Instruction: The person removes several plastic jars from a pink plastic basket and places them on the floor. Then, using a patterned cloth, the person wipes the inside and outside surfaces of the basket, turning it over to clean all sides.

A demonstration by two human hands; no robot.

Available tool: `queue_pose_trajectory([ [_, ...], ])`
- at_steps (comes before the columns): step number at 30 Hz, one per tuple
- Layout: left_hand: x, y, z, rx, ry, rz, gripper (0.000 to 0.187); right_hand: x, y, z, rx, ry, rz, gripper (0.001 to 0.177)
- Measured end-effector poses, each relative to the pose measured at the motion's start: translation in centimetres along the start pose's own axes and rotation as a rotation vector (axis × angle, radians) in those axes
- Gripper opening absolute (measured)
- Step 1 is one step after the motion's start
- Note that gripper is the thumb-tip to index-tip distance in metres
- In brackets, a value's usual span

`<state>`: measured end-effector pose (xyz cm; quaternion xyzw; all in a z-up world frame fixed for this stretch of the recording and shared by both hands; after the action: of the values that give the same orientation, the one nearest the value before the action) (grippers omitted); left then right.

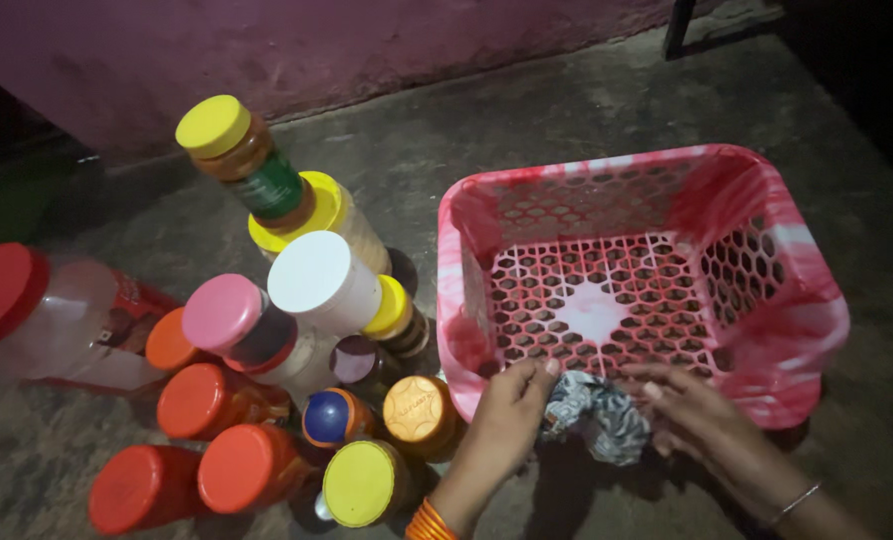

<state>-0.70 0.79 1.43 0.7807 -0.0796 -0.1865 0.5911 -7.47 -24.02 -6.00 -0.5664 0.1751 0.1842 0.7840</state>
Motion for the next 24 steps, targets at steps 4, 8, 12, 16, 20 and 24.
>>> queue_pose_trajectory([
  [4,0.1,-0.2,1.5,-0.116,-0.07,0.058,0.041,1.6,2.6,1.2,-0.197,-0.023,-0.067,0.056],
  [8,-0.9,-0.3,2.0,-0.092,-0.216,-0.101,0.039,1.8,1.7,1.7,-0.167,0.011,-0.196,0.052],
  [12,-1.3,0.3,1.6,-0.06,-0.237,-0.085,0.042,0.5,-1.5,2.1,-0.54,0.136,-0.369,0.034],
  [16,-1.5,1.5,0.5,0.114,-0.166,-0.055,0.044,-1.1,-4.7,3.2,-0.618,0.112,-0.563,0.016],
  [20,-2.7,3.8,-0.6,0.417,-0.083,-0.104,0.038,-2.2,-6.3,4.0,-0.553,0.031,-0.717,0.017],
  [24,-3.9,7.7,-0.2,0.434,0.121,0.325,0.034,-1.9,-5.7,4.4,-0.511,0.105,-0.408,0.017],
])
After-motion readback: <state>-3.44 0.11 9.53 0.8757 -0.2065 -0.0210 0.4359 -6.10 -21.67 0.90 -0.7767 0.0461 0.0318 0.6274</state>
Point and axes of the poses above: each hand's wrist, its own x-axis towards the middle knuckle, its own z-axis out of the palm, y = z × x, the point moved 3 cm from there along x, towards the middle knuckle
